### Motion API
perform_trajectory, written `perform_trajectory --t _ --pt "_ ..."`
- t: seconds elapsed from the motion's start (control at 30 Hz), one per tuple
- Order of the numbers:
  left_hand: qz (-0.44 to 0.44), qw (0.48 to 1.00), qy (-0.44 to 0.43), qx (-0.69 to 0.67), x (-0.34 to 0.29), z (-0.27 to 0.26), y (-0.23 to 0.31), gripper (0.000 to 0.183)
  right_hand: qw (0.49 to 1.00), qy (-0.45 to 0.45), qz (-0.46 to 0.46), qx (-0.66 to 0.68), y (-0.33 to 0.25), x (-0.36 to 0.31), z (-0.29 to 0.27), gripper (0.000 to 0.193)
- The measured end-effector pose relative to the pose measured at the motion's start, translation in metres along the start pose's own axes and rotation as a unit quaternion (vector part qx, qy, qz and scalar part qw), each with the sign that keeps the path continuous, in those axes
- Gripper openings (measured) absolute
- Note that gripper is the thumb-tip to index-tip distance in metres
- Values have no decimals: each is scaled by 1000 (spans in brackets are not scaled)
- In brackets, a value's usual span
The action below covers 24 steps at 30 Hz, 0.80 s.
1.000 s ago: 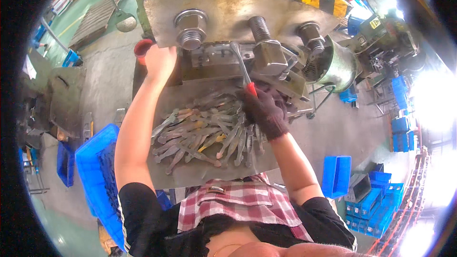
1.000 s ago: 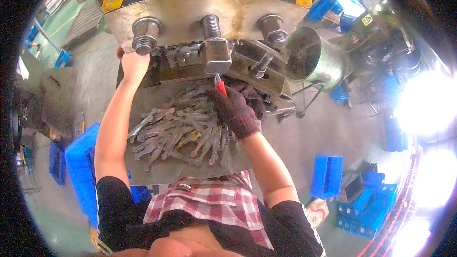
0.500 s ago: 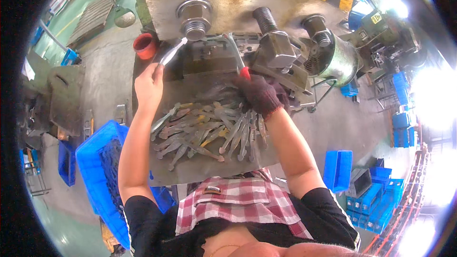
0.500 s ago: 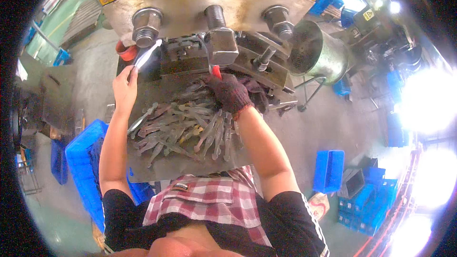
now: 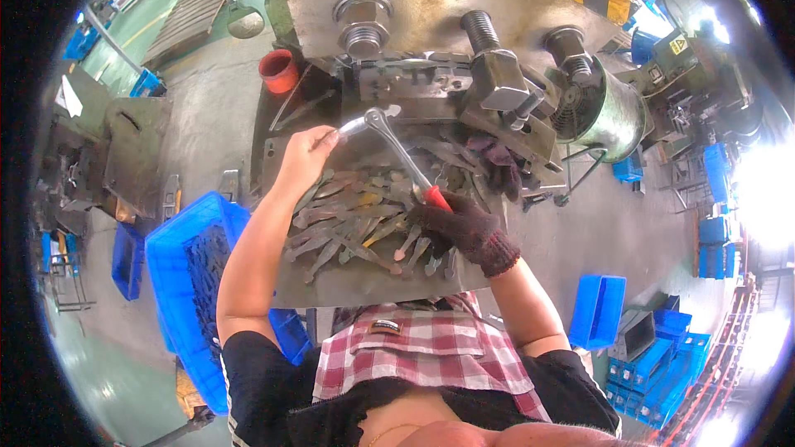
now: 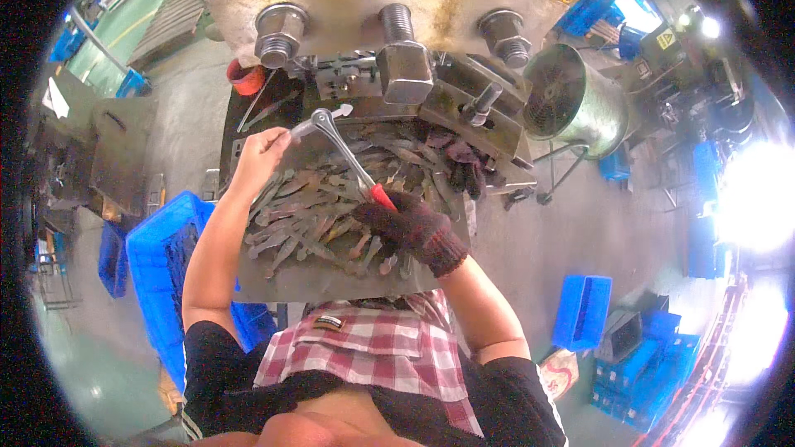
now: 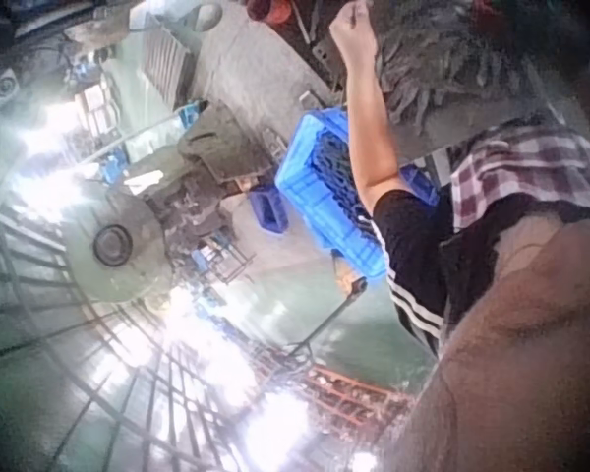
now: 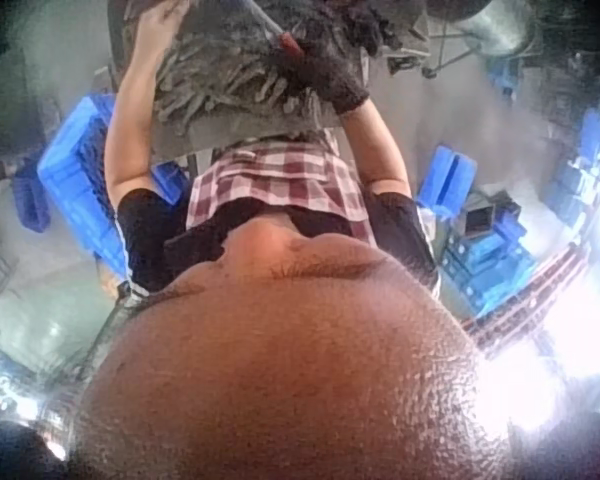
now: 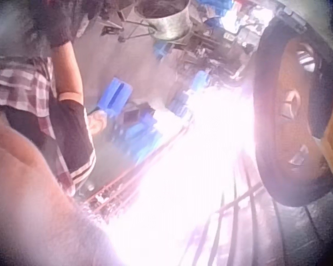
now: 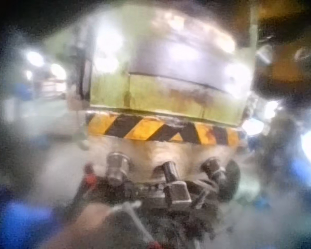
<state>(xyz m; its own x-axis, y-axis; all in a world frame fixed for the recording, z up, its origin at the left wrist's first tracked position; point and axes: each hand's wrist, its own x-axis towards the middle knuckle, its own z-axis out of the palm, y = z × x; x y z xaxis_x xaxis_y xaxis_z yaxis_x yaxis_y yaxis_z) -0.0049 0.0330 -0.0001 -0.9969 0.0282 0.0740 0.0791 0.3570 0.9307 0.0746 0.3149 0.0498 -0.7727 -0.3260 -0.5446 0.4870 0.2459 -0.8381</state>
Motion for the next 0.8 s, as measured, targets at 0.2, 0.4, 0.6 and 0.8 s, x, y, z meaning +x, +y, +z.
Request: perform_trajectory --t 0.2,0.4,0.6,0.8 --pt "357 818 45 449 -12 -23 18 29 999 -50 13 -1 -12 1 2 38" --pt "255 868 147 400 -36 -45 13 31 998 -51 41 25 -12 2 6 37" --pt "-124 830 -174 515 -75 -83 -42 25 1000 -17 -14 8 2 8 -3 36" --pt "-21 908 -112 404 -49 -58 -44 19 999 -17 5 32 -13 -6 1 34"
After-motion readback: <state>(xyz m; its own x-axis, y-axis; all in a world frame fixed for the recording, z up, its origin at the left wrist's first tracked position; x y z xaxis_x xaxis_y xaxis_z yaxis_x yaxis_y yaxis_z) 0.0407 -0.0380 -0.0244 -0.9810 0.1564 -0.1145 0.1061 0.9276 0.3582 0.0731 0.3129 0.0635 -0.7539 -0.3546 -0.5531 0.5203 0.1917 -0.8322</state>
